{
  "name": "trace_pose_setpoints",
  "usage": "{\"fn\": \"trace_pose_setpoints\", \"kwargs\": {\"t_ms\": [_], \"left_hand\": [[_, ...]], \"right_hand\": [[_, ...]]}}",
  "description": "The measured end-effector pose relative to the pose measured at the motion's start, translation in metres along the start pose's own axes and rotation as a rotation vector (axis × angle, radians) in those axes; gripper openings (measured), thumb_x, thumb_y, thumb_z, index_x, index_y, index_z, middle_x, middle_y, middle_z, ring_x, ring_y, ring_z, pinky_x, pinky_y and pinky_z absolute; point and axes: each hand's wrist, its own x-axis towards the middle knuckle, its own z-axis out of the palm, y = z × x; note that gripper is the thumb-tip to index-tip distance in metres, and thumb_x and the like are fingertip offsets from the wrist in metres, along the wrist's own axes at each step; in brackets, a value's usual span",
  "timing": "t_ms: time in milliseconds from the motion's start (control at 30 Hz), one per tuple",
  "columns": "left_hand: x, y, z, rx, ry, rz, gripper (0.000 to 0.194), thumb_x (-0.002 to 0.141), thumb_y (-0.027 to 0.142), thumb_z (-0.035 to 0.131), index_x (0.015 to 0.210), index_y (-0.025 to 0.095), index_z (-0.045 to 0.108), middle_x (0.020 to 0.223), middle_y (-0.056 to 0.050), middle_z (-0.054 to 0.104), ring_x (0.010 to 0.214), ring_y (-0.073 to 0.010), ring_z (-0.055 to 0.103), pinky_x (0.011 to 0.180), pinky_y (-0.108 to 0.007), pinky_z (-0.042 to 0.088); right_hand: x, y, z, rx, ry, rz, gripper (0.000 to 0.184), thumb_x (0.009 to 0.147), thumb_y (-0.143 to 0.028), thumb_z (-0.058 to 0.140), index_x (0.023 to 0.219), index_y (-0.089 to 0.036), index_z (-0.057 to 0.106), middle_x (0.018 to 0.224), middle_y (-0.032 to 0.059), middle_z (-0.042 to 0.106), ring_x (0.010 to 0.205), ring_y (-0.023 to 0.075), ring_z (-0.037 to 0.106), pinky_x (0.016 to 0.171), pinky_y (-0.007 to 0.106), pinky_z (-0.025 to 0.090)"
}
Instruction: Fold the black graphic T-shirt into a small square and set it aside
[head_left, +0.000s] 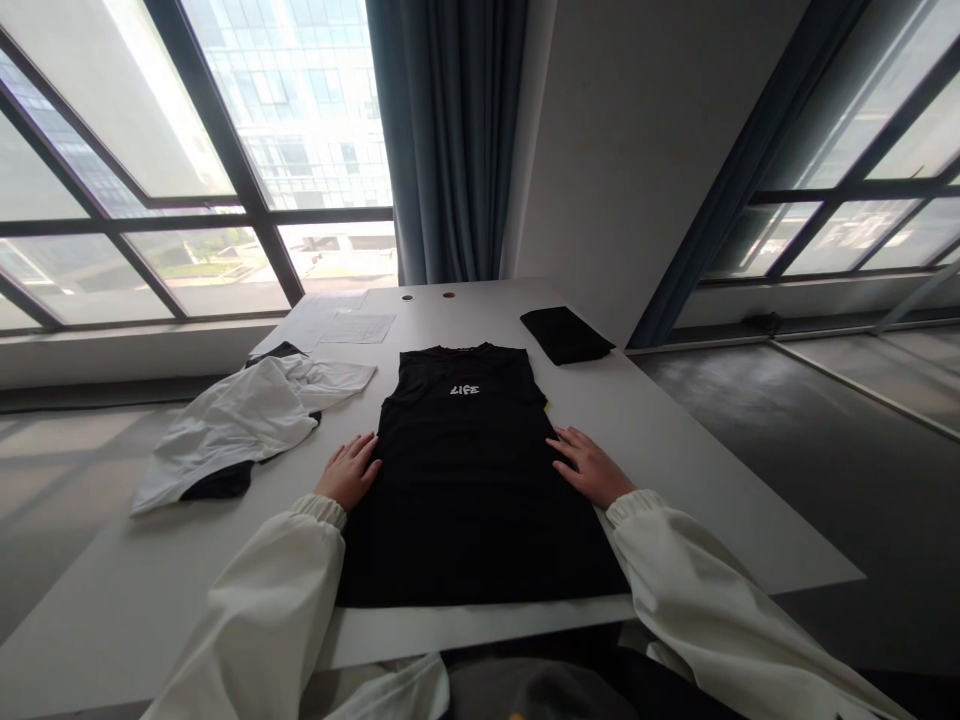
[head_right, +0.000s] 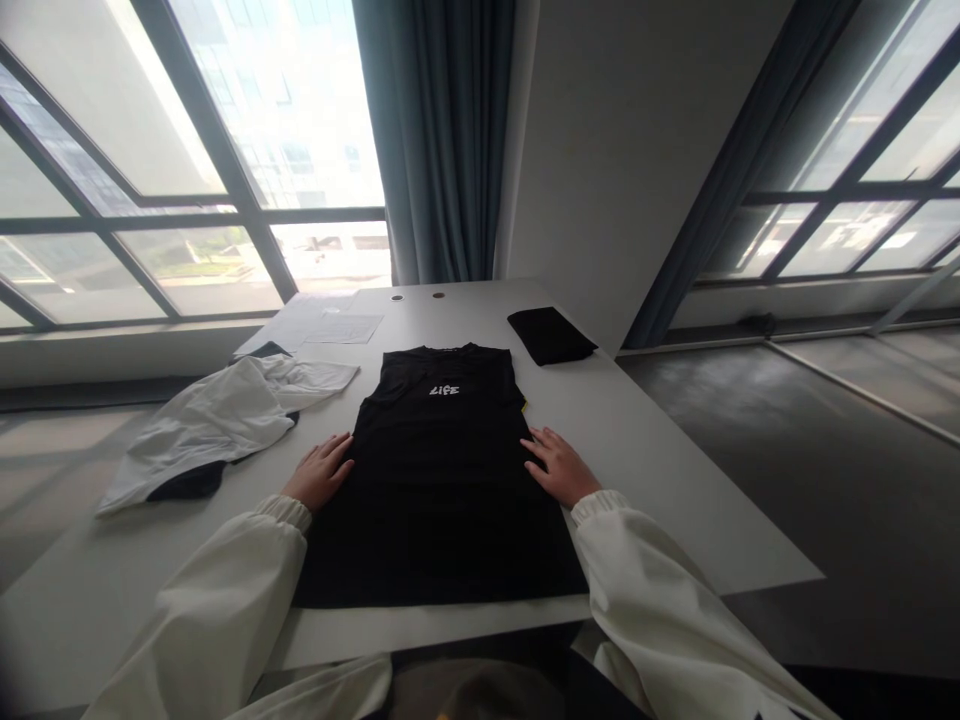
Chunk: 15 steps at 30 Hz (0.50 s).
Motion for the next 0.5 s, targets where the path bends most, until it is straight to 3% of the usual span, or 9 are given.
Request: {"fn": "trace_pose_setpoints", "kwargs": {"t_ms": [200, 500], "left_hand": [[-0.0015, 0.0025, -0.0037, -0.003, -0.011, 0.007, 0.060, 0.104, 0.044, 0.043, 0.161, 0.028, 0.046, 0.168, -0.006, 0.044, 0.157, -0.0299, 0.038, 0.129, -0.055, 0.030], [-0.0005, 0.0007, -0.0030, -0.003, 0.013, 0.022, 0.054, 0.103, 0.044, 0.046, 0.155, 0.030, 0.054, 0.166, -0.005, 0.048, 0.155, -0.0304, 0.041, 0.128, -0.054, 0.033]], "right_hand": [[0.0001, -0.0042, -0.0052, -0.045, -0.037, 0.032, 0.052, 0.102, -0.042, 0.052, 0.149, -0.023, 0.063, 0.162, 0.0111, 0.051, 0.156, 0.0367, 0.038, 0.126, 0.059, 0.037], [0.0030, -0.0024, -0.0024, -0.037, -0.095, 0.092, 0.053, 0.102, -0.039, 0.050, 0.153, -0.027, 0.059, 0.164, 0.0087, 0.049, 0.156, 0.0366, 0.038, 0.126, 0.064, 0.032]]}}
